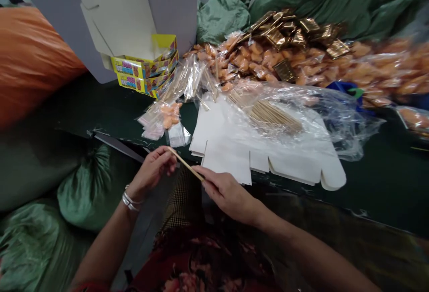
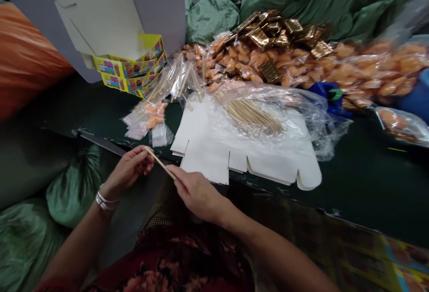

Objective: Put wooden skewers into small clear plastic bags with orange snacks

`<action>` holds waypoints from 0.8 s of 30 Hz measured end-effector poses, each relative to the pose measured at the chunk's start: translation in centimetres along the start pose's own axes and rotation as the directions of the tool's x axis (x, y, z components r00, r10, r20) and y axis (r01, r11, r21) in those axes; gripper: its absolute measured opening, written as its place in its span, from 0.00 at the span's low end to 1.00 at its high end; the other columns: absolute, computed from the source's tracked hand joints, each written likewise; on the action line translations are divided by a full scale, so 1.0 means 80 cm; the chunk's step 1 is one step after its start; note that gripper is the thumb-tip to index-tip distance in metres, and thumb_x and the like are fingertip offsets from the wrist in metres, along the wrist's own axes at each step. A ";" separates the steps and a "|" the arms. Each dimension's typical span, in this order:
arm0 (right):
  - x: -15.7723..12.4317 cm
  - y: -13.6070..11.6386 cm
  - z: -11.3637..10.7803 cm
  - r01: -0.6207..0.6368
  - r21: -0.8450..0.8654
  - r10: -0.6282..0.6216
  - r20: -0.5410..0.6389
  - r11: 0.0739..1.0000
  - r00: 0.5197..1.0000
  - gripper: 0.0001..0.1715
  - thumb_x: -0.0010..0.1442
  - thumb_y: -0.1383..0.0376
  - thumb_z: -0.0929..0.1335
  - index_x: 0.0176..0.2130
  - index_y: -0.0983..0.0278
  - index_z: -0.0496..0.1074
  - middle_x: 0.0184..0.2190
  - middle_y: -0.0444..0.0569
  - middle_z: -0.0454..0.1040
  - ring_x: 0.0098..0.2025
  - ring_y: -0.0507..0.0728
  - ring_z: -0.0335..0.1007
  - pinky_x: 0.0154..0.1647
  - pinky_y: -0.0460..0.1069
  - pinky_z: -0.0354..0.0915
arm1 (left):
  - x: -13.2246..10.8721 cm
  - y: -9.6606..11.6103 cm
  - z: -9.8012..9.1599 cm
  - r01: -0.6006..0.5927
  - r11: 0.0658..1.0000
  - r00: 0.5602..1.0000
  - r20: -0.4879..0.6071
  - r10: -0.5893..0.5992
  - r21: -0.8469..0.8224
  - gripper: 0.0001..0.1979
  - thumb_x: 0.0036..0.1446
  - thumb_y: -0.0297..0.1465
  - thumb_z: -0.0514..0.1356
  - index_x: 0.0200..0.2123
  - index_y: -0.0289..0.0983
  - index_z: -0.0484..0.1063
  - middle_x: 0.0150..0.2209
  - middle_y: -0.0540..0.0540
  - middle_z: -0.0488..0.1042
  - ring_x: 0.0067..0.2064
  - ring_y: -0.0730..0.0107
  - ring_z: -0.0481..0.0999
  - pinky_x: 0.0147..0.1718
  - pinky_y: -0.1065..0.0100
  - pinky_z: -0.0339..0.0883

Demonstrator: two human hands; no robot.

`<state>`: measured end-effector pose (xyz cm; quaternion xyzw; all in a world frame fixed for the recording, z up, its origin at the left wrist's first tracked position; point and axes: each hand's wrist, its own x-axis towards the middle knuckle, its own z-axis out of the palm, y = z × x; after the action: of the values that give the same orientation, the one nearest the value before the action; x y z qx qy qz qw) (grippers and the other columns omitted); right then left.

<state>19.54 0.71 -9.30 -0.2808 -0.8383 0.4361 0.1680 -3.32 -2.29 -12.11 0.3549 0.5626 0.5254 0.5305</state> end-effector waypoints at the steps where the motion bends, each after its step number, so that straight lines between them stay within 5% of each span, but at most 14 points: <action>1: 0.002 0.003 -0.005 -0.015 -0.026 0.015 -0.026 1.000 1.000 0.24 0.64 0.69 0.57 0.58 0.65 0.65 0.35 0.51 0.77 0.33 0.54 0.71 0.36 0.47 0.64 | 0.008 0.002 -0.010 -0.070 0.978 0.995 -0.059 0.083 0.199 0.12 0.54 0.39 0.60 0.34 0.35 0.70 0.27 0.49 0.69 0.25 0.73 0.68 0.23 0.72 0.61; 3: 0.008 0.010 -0.015 -0.064 -0.093 0.059 -0.064 0.994 0.996 0.26 0.63 0.69 0.58 0.59 0.67 0.65 0.28 0.48 0.75 0.26 0.52 0.68 0.30 0.46 0.62 | 0.024 0.003 -0.026 -0.200 0.771 0.942 -0.098 0.321 0.604 0.09 0.57 0.36 0.58 0.33 0.36 0.71 0.29 0.48 0.71 0.30 0.70 0.70 0.31 0.69 0.63; 5: 0.017 0.017 -0.023 -0.090 -0.156 0.076 -0.092 0.984 0.993 0.26 0.63 0.70 0.58 0.59 0.68 0.65 0.24 0.47 0.74 0.22 0.52 0.64 0.27 0.46 0.60 | 0.041 0.002 -0.031 -0.239 0.467 0.894 0.005 0.448 0.852 0.07 0.58 0.33 0.57 0.35 0.36 0.72 0.32 0.46 0.73 0.36 0.66 0.71 0.38 0.66 0.63; 7: 0.027 0.022 -0.030 -0.083 -0.216 0.058 -0.122 0.973 0.991 0.26 0.63 0.69 0.58 0.59 0.69 0.66 0.24 0.48 0.74 0.21 0.51 0.62 0.27 0.47 0.59 | 0.054 -0.001 -0.028 -0.211 0.249 0.889 0.079 0.451 0.945 0.09 0.58 0.33 0.57 0.39 0.35 0.72 0.36 0.42 0.74 0.39 0.62 0.72 0.40 0.64 0.63; 10: 0.039 0.025 -0.037 -0.060 -0.297 0.017 -0.148 0.953 0.989 0.26 0.63 0.70 0.58 0.58 0.68 0.66 0.27 0.49 0.75 0.22 0.52 0.63 0.29 0.47 0.60 | 0.067 -0.008 -0.018 -0.132 0.100 0.907 0.080 0.414 0.986 0.09 0.60 0.34 0.56 0.39 0.36 0.71 0.38 0.41 0.74 0.41 0.59 0.72 0.39 0.64 0.62; 14: 0.048 0.024 -0.038 -0.061 -0.356 0.021 -0.116 0.932 0.993 0.25 0.63 0.70 0.59 0.58 0.68 0.67 0.27 0.50 0.76 0.23 0.52 0.65 0.30 0.47 0.59 | 0.073 -0.010 -0.015 -0.126 0.058 0.913 0.093 0.397 0.990 0.09 0.63 0.30 0.52 0.35 0.36 0.72 0.38 0.41 0.74 0.42 0.61 0.72 0.40 0.65 0.62; 19: 0.071 0.020 -0.028 -0.051 -0.456 0.053 -0.009 0.889 0.999 0.25 0.63 0.71 0.59 0.58 0.65 0.66 0.36 0.53 0.79 0.32 0.56 0.71 0.34 0.48 0.59 | 0.056 0.009 -0.023 -0.177 0.129 0.905 0.110 0.410 0.976 0.09 0.63 0.30 0.51 0.37 0.36 0.71 0.36 0.43 0.75 0.38 0.63 0.73 0.38 0.67 0.62; 22: 0.089 0.021 -0.024 -0.047 -0.527 0.093 0.060 0.849 0.994 0.24 0.63 0.71 0.59 0.57 0.64 0.67 0.37 0.56 0.79 0.35 0.58 0.72 0.31 0.48 0.57 | 0.036 0.015 -0.027 -0.131 0.275 0.942 0.034 0.333 0.952 0.08 0.62 0.32 0.51 0.35 0.38 0.69 0.28 0.48 0.74 0.28 0.69 0.71 0.31 0.69 0.60; 24: 0.098 0.025 -0.022 -0.056 -0.573 0.127 0.086 0.818 0.988 0.24 0.62 0.71 0.59 0.56 0.65 0.67 0.36 0.58 0.78 0.34 0.59 0.72 0.28 0.48 0.54 | 0.024 0.010 -0.030 -0.102 0.478 0.962 -0.036 0.271 0.873 0.07 0.60 0.32 0.53 0.33 0.38 0.68 0.26 0.50 0.73 0.25 0.72 0.70 0.28 0.71 0.60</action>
<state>14.92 7.57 -9.66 -0.3313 -0.9242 0.1900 0.0047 -6.11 -0.83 -12.05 0.5852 0.7499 0.2565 0.1715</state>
